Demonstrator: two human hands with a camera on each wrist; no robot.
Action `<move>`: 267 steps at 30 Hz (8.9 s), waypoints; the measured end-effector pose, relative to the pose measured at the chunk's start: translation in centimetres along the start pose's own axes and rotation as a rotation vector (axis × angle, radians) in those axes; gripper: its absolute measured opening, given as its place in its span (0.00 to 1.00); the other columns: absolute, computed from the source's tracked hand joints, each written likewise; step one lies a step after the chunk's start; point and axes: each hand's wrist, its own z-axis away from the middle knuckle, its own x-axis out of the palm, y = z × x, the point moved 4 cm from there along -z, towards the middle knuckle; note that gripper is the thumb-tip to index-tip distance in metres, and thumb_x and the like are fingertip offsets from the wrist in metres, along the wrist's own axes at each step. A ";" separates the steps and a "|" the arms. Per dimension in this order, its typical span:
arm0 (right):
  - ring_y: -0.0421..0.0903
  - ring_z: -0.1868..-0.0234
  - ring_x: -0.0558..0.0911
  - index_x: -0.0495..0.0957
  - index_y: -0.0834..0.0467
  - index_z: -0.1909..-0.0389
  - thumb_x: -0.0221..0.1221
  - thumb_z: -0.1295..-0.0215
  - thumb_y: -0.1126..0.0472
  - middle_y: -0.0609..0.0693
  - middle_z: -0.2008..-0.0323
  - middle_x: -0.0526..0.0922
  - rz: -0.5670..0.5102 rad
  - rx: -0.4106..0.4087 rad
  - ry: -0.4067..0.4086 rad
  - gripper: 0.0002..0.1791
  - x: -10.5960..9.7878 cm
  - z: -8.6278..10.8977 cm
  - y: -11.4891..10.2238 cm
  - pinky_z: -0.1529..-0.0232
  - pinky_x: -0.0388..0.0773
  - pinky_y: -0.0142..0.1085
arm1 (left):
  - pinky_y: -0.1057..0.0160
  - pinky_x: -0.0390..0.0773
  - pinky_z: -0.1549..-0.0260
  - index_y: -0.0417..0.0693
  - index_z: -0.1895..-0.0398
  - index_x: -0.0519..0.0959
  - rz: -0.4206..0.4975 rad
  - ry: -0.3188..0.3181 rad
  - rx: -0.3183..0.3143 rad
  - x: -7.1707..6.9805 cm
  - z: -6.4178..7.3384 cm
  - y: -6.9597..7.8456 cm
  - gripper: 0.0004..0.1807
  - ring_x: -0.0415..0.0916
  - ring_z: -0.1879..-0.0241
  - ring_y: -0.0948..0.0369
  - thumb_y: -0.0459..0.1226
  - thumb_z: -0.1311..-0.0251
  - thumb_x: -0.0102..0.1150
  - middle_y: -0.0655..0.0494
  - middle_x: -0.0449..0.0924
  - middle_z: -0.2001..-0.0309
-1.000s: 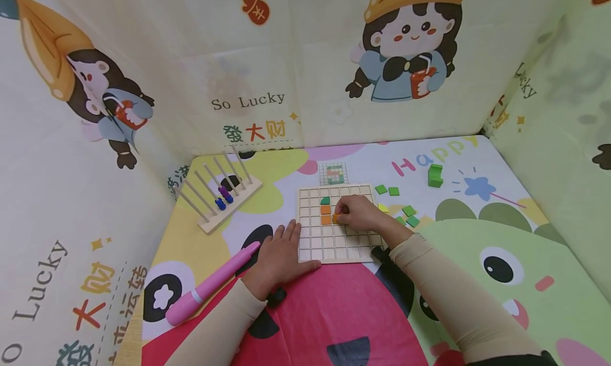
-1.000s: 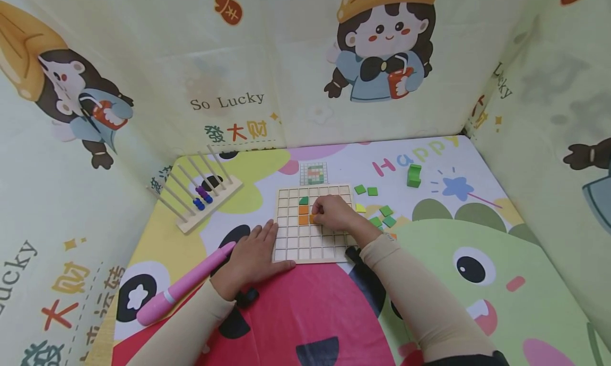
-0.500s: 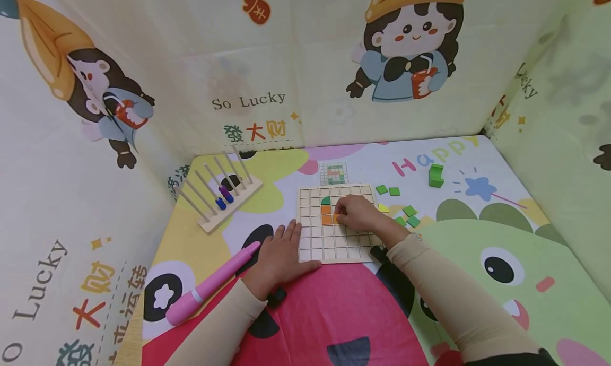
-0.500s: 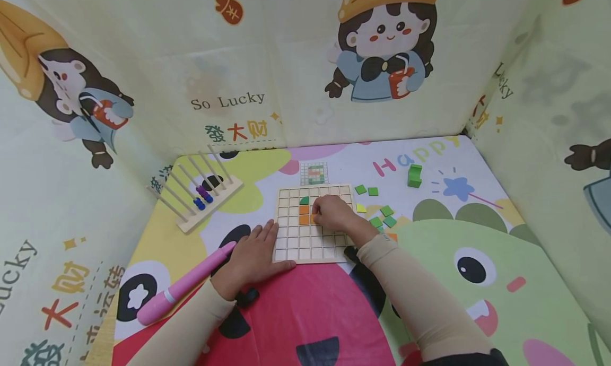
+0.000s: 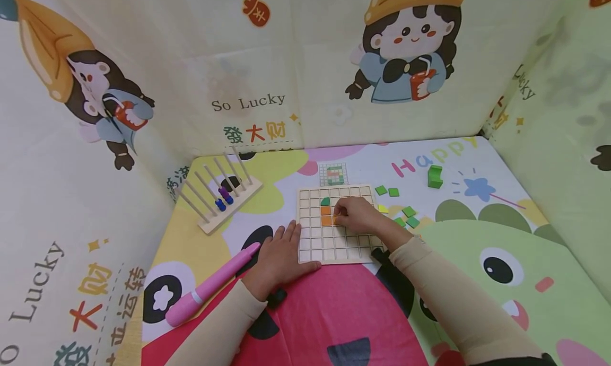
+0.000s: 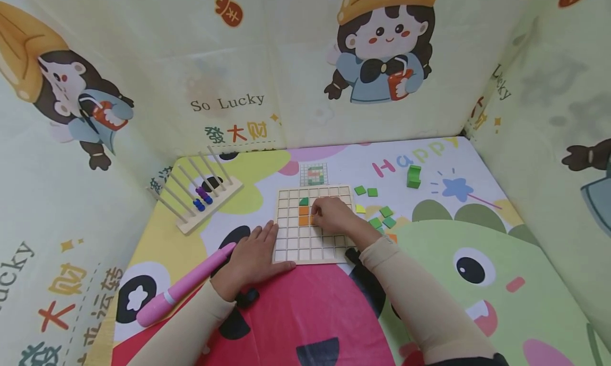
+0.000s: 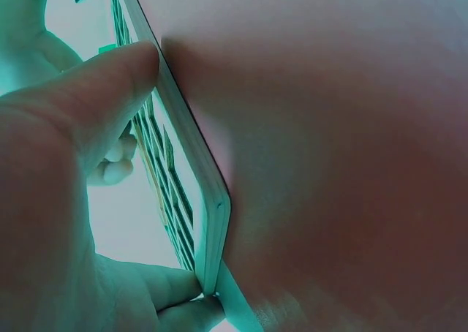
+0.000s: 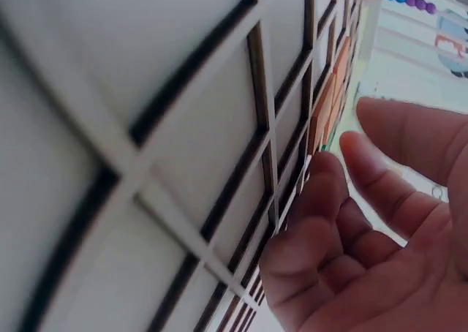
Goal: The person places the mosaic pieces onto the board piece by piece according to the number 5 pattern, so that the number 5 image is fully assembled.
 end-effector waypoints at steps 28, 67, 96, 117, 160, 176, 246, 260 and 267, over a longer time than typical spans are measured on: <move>0.48 0.56 0.81 0.84 0.59 0.47 0.63 0.27 0.54 0.51 0.57 0.86 -0.129 0.153 0.099 0.15 -5.1 9.7 8.1 0.54 0.79 0.43 | 0.36 0.64 0.29 0.45 0.16 0.52 -0.018 -0.008 -0.002 -0.2 0.0 0.1 0.63 0.55 0.21 0.41 0.74 0.45 0.58 0.45 0.54 0.18; 0.41 0.65 0.78 0.80 0.54 0.63 0.70 0.38 0.63 0.44 0.66 0.84 -0.002 0.137 0.115 0.08 -4.7 14.0 11.2 0.61 0.74 0.38 | 0.35 0.64 0.29 0.45 0.17 0.53 -0.005 0.002 0.003 -0.3 0.2 0.1 0.63 0.56 0.21 0.41 0.73 0.46 0.60 0.45 0.55 0.18; 0.45 0.63 0.77 0.80 0.58 0.59 0.65 0.30 0.62 0.48 0.66 0.82 -0.214 0.052 0.053 0.05 -4.5 7.7 6.5 0.60 0.75 0.37 | 0.35 0.64 0.28 0.45 0.16 0.52 0.003 -0.012 -0.001 -0.4 0.3 0.3 0.63 0.55 0.21 0.41 0.73 0.46 0.60 0.45 0.54 0.18; 0.45 0.62 0.77 0.79 0.54 0.60 0.65 0.29 0.61 0.47 0.66 0.81 -0.103 0.015 -0.027 0.03 -1.6 1.2 2.9 0.57 0.74 0.40 | 0.35 0.62 0.28 0.46 0.16 0.51 0.014 -0.032 -0.010 0.1 -0.1 0.1 0.64 0.53 0.20 0.41 0.73 0.46 0.60 0.46 0.52 0.17; 0.44 0.64 0.78 0.82 0.55 0.55 0.62 0.27 0.55 0.48 0.63 0.83 -0.044 0.035 0.055 0.08 -1.5 1.7 3.5 0.61 0.77 0.39 | 0.35 0.63 0.28 0.48 0.16 0.52 0.010 -0.004 -0.016 0.5 0.0 0.2 0.64 0.55 0.21 0.42 0.72 0.48 0.63 0.48 0.54 0.17; 0.65 0.45 0.80 0.76 0.68 0.38 0.57 0.25 0.58 0.69 0.45 0.81 0.010 0.180 0.132 0.22 -7.5 3.3 10.7 0.43 0.76 0.60 | 0.35 0.63 0.28 0.47 0.16 0.52 0.019 0.003 -0.014 0.8 0.1 0.3 0.63 0.55 0.21 0.42 0.72 0.47 0.62 0.47 0.54 0.18; 0.50 0.59 0.78 0.78 0.61 0.53 0.59 0.26 0.63 0.54 0.59 0.83 -0.145 0.006 0.030 0.07 -3.8 -2.3 2.9 0.52 0.75 0.44 | 0.36 0.66 0.30 0.47 0.17 0.54 0.013 0.010 -0.020 0.3 0.4 0.5 0.63 0.56 0.21 0.42 0.73 0.47 0.61 0.47 0.55 0.18; 0.49 0.60 0.76 0.80 0.56 0.58 0.60 0.26 0.61 0.51 0.61 0.82 -0.068 0.040 -0.002 0.03 -1.7 -4.2 2.3 0.54 0.74 0.44 | 0.37 0.66 0.29 0.48 0.16 0.53 -0.004 0.006 -0.023 0.5 0.2 0.2 0.64 0.56 0.21 0.43 0.75 0.47 0.60 0.49 0.54 0.18; 0.49 0.62 0.76 0.80 0.56 0.58 0.60 0.25 0.61 0.51 0.61 0.81 -0.039 0.041 -0.001 0.03 -1.4 -4.5 2.2 0.55 0.74 0.43 | 0.37 0.66 0.30 0.48 0.17 0.54 -0.005 0.015 -0.021 0.4 0.3 0.2 0.63 0.57 0.21 0.43 0.75 0.48 0.60 0.49 0.55 0.18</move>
